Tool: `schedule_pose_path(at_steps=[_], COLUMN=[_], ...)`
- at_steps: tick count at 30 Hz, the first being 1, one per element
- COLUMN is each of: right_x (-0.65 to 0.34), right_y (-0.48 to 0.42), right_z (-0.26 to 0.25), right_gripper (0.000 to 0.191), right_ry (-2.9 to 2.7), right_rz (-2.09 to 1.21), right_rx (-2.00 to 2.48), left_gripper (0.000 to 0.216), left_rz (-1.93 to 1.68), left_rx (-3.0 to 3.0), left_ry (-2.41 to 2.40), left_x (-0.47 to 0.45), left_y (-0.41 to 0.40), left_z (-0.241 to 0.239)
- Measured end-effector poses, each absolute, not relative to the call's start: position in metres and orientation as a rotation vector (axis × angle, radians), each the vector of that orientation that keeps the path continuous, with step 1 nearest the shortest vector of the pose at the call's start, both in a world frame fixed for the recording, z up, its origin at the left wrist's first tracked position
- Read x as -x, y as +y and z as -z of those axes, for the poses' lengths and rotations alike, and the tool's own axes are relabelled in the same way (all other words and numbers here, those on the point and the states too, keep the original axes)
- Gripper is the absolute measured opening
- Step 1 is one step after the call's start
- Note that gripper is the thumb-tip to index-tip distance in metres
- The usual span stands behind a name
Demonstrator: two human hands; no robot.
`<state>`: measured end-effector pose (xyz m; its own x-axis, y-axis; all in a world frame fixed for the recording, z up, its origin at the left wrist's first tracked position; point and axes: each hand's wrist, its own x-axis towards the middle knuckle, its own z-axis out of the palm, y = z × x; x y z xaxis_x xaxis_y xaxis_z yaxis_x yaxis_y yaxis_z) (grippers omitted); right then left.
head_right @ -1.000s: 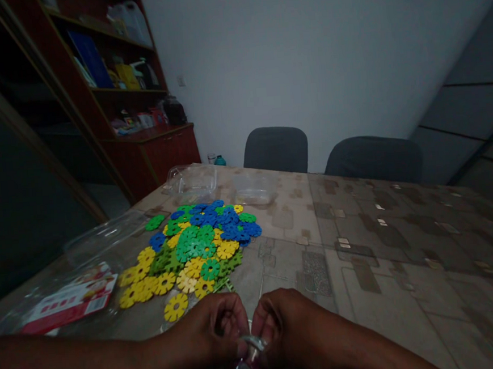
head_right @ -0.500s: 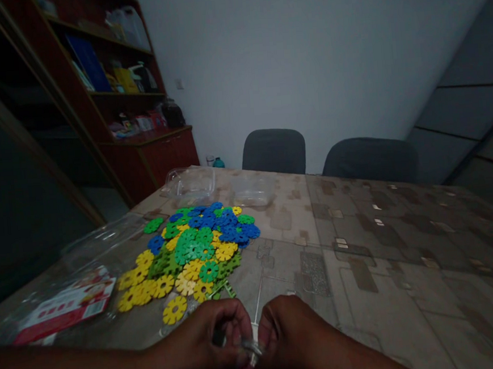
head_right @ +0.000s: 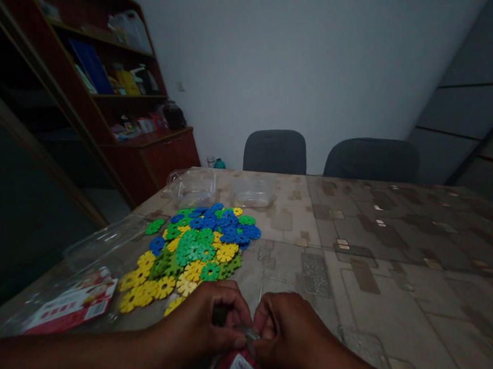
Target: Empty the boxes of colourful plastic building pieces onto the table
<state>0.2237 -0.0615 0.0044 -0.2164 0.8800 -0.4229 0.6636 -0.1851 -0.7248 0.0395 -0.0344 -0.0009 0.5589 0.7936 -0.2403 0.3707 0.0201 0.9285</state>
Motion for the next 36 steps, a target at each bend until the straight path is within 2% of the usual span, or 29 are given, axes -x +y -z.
schedule_pose_path(at_steps=[7,14,20,24,30,36], right_x=[-0.223,-0.217,-0.213,-0.211,-0.211,-0.221], right_y=[-0.064,-0.063,-0.064,-0.065,-0.059,-0.060], right_z=[0.001,-0.003,-0.009,-0.009,-0.001,0.018], right_gripper=[0.012,0.017,0.021,0.020,0.016,0.019], right_ry=[-1.862,-1.734,-1.634,-1.805,-2.082,-2.212], right_rz=[-1.515,-1.611,-1.633,-1.661,-1.594,-1.505], right_rx=[1.849,1.810,1.880,1.794,1.704,1.604], left_gripper=[0.019,0.029,0.021,0.022,0.009,0.024], left_rz=[-0.094,-0.150,-0.152,-0.004,0.086,0.176], left_rx=[-1.570,-1.392,-1.493,-1.653,-1.751,-1.820], left_ry=[1.010,0.881,0.895,0.843,0.778,0.901], left_x=[-0.043,-0.040,-0.036,-0.033,-0.035,-0.033], left_y=[-0.032,-0.027,-0.027,-0.023,-0.028,-0.032], left_z=[0.001,0.002,0.000,-0.002,-0.011,-0.016])
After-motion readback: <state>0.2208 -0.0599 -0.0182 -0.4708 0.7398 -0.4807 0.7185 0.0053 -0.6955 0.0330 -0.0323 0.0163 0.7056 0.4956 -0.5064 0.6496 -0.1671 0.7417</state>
